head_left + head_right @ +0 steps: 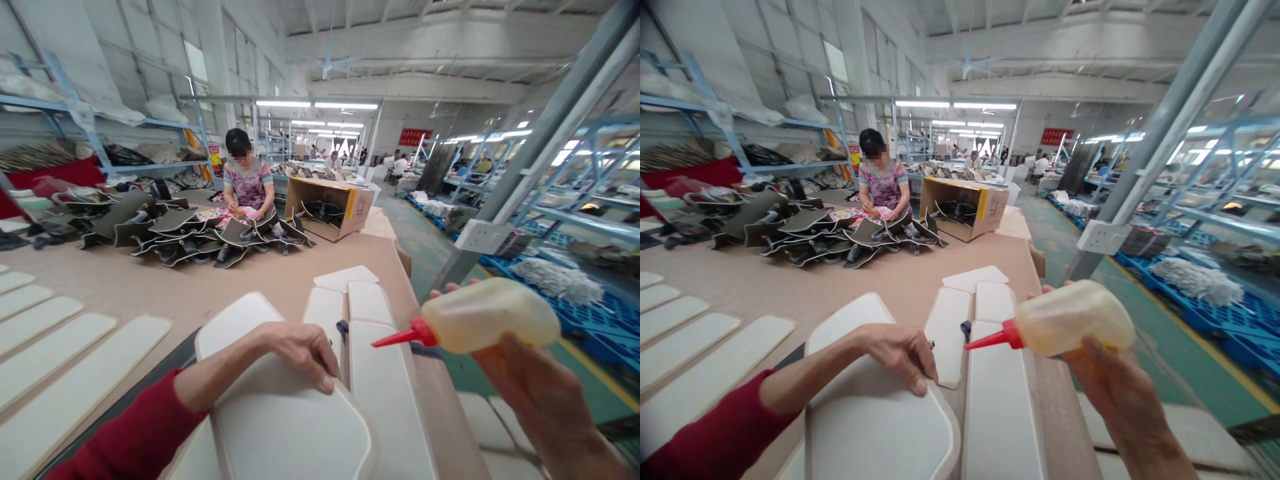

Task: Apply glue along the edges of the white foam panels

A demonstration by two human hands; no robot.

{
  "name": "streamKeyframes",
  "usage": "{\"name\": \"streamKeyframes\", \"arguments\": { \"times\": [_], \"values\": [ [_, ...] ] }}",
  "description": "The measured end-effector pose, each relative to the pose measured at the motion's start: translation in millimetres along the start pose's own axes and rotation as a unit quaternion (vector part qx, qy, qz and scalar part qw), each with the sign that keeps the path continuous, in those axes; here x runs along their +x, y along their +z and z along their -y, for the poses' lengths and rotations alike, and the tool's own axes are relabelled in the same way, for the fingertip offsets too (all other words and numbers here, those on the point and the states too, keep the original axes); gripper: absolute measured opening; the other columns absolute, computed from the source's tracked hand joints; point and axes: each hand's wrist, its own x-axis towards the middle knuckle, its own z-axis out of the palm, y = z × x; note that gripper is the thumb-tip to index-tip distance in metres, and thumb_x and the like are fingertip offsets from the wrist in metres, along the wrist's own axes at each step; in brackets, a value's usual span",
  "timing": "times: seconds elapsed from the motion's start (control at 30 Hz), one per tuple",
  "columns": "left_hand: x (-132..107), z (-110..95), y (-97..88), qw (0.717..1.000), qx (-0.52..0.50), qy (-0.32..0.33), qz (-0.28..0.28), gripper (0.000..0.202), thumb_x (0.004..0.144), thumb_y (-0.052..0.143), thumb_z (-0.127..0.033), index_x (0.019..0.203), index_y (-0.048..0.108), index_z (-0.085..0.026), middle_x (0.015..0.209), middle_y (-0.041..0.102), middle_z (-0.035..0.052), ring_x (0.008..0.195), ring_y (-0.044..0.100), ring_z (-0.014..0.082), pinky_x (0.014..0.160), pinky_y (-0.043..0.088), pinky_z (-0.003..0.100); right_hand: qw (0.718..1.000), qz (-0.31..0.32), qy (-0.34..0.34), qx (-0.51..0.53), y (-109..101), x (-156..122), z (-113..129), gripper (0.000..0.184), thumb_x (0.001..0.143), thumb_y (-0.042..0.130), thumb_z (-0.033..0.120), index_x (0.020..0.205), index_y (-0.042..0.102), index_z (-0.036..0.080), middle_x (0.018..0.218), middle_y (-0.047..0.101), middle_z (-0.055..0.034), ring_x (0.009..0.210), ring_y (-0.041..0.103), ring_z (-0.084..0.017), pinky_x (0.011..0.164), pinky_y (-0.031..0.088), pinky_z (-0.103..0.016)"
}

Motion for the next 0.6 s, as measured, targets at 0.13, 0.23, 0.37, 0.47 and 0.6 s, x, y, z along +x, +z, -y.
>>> {"name": "streamKeyframes", "arguments": {
  "times": [0.13,0.23,0.37,0.47,0.6],
  "values": [
    [3.5,-18.9,2.5,0.999,0.022,0.017,0.036,0.054,0.069,0.072,-0.059,0.092,0.077,-0.011,0.078,0.072,0.0036,0.071,0.059,0.0156,0.061,0.045,0.02,0.998,0.055,0.03,0.028,16.5,-6.2,6.2,0.059,0.057,0.084,0.045,0.112,0.067,0.031,0.119,0.064,-0.0072,0.111,0.058,-0.037,0.087,0.053,-0.05],
    [2.1,-34.0,5.1,0.998,0.031,0.022,0.053,0.05,0.07,0.072,-0.056,0.093,0.077,-0.011,0.081,0.073,0.0047,0.077,0.061,0.0178,0.068,0.047,0.022,0.996,0.072,0.042,0.041,15.6,-4.8,1.4,0.063,0.054,0.086,0.045,0.112,0.067,0.033,0.117,0.065,-0.0074,0.106,0.06,-0.037,0.086,0.051,-0.052],
    [-0.3,-46.7,7.8,0.997,0.025,0.028,0.069,0.05,0.072,0.07,-0.056,0.092,0.076,-0.01,0.079,0.071,0.0048,0.075,0.059,0.0165,0.066,0.047,0.021,0.991,0.109,0.055,0.05,13.1,-2.5,-1.2,0.066,0.054,0.088,0.045,0.114,0.066,0.03,0.111,0.067,-0.0085,0.099,0.064,-0.032,0.083,0.052,-0.045],
    [-0.3,-49.5,9.4,0.996,0.014,0.035,0.085,0.056,0.072,0.07,-0.058,0.092,0.076,-0.006,0.077,0.07,0.0052,0.073,0.057,0.0153,0.065,0.046,0.02,0.986,0.146,0.047,0.063,15.5,-5.0,1.1,0.062,0.057,0.087,0.046,0.113,0.067,0.028,0.107,0.069,-0.0098,0.095,0.066,-0.03,0.082,0.052,-0.041],
    [0.8,-48.5,12.2,0.995,0.001,0.034,0.094,0.059,0.07,0.07,-0.059,0.094,0.075,-0.006,0.079,0.071,0.0059,0.074,0.057,0.0161,0.066,0.047,0.02,0.978,0.187,0.05,0.071,18.8,-9.4,1.6,0.057,0.064,0.083,0.045,0.115,0.066,0.028,0.109,0.068,-0.0094,0.098,0.065,-0.031,0.083,0.052,-0.042]
  ]
}}
